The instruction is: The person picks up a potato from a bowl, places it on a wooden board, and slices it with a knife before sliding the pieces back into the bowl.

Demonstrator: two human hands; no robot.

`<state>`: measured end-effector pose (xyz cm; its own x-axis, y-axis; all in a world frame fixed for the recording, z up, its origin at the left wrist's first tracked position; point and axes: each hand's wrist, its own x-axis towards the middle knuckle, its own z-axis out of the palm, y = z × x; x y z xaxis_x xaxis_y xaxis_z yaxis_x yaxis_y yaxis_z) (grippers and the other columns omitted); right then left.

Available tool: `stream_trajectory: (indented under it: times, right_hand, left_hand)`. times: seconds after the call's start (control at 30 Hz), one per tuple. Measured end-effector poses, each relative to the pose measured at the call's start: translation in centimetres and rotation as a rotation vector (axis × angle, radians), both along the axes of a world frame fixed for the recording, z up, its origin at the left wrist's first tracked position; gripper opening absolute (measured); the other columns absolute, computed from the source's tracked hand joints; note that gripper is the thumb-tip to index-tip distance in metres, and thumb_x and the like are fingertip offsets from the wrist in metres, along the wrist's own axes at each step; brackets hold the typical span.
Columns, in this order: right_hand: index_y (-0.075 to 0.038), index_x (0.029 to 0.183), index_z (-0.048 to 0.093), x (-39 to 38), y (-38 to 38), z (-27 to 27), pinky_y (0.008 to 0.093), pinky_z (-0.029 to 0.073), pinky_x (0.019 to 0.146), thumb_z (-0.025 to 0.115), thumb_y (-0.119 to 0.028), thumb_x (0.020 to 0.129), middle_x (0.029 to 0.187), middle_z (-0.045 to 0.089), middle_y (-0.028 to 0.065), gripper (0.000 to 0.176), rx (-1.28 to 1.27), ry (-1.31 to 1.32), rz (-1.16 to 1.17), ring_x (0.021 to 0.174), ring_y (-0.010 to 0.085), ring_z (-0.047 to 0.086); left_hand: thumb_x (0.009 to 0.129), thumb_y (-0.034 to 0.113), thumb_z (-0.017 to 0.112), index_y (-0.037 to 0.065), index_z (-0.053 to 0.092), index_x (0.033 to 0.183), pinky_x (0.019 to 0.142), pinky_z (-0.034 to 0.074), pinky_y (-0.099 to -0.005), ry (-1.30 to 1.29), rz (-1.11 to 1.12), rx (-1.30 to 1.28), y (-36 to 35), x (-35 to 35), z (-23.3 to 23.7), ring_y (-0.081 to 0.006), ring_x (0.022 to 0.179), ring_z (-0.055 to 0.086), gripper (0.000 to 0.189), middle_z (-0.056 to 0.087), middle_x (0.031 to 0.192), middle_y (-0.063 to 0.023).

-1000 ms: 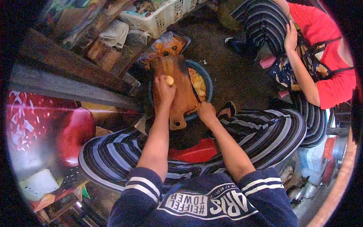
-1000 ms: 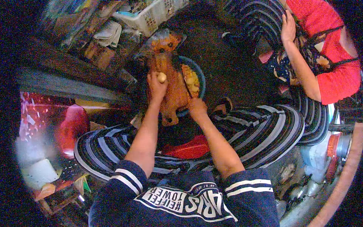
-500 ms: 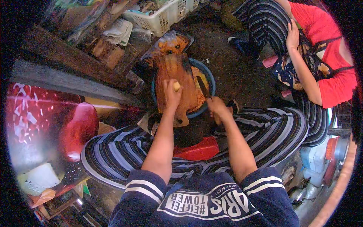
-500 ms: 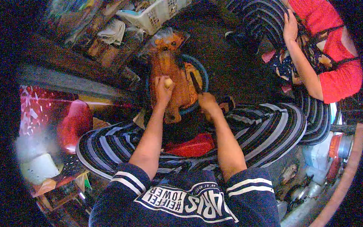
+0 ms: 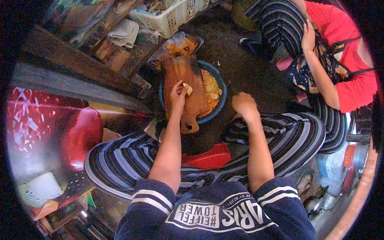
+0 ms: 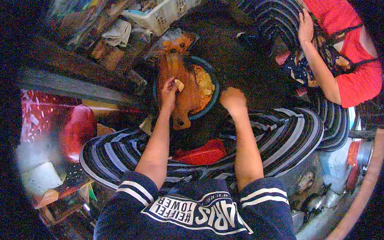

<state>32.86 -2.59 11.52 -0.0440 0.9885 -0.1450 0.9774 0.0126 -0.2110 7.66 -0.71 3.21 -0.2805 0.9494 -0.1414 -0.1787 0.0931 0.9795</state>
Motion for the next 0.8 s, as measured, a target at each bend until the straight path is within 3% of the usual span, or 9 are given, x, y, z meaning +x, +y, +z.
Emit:
stream_trajectory:
  times: [0.03,0.1,0.17,0.27,0.37,0.43,0.8]
  right_hand:
    - [0.0,0.074,0.063,-2.6,-0.4,4.0,0.042,0.05,0.062,0.046,-0.024,0.079,0.075,0.061,0.0209,0.029,-0.133,0.086,-0.106,0.07,0.0342,0.061]
    - [-0.001,0.075,0.063,-5.2,-1.0,4.0,0.0432,0.05,0.063,0.044,-0.02,0.079,0.075,0.061,0.0204,0.028,-0.124,0.057,0.115,0.071,0.0351,0.061]
    - [0.002,0.076,0.061,-7.9,-2.0,1.8,0.0462,0.046,0.072,0.041,-0.026,0.082,0.076,0.058,0.0256,0.035,-0.2,0.218,-0.042,0.075,0.0412,0.057]
    - [0.006,0.077,0.058,-10.2,-4.2,1.8,0.0474,0.047,0.066,0.041,-0.024,0.084,0.069,0.057,0.0277,0.035,-0.18,0.306,0.052,0.07,0.0422,0.057]
    - [0.006,0.078,0.057,-10.8,-5.7,-1.1,0.0476,0.047,0.065,0.042,-0.023,0.084,0.069,0.056,0.0285,0.034,-0.118,0.33,-0.001,0.068,0.0425,0.057]
    - [0.006,0.076,0.057,-10.8,-5.9,-0.1,0.0479,0.047,0.064,0.041,-0.024,0.084,0.068,0.056,0.0287,0.035,-0.141,0.351,-0.018,0.067,0.0427,0.057]
    - [0.007,0.069,0.057,-10.3,-6.2,-1.1,0.0465,0.048,0.06,0.044,-0.024,0.084,0.064,0.056,0.0276,0.037,-0.121,0.33,0.058,0.065,0.0412,0.058]
  left_hand:
    - [0.077,0.013,0.063,0.008,0.053,0.111,0.071,0.043,-0.0254,-0.053,-0.016,-0.04,0.0,0.0,0.1,-0.014,0.082,0.053,0.036,0.056,0.091,-0.0046]
    - [0.077,0.012,0.063,0.008,0.053,0.112,0.071,0.043,-0.0251,0.006,-0.023,-0.045,0.0,-0.1,-0.1,-0.0137,0.081,0.053,0.037,0.056,0.091,-0.0049]
    - [0.077,0.011,0.064,0.008,0.052,0.112,0.07,0.042,-0.0248,0.066,-0.028,-0.05,0.0,0.0,-0.5,-0.0133,0.081,0.053,0.038,0.056,0.09,-0.0052]
    - [0.076,0.01,0.064,0.008,0.053,0.109,0.069,0.042,-0.0244,-0.017,0.035,-0.067,-0.2,0.3,-0.9,-0.0125,0.079,0.053,0.035,0.055,0.087,-0.0039]
    - [0.075,0.009,0.064,0.007,0.054,0.104,0.07,0.042,-0.0238,-0.029,0.073,-0.057,-0.4,0.5,-0.1,-0.0114,0.078,0.052,0.03,0.055,0.085,-0.0029]
    - [0.075,0.009,0.065,0.006,0.055,0.1,0.071,0.042,-0.0238,-0.031,0.067,-0.022,-0.3,0.4,-0.7,-0.0105,0.077,0.052,0.027,0.054,0.085,-0.0024]
    - [0.075,0.01,0.066,0.007,0.055,0.1,0.069,0.04,-0.0232,-0.023,0.07,-0.026,-0.4,0.3,-0.8,-0.0092,0.076,0.049,0.028,0.052,0.083,-0.0007]
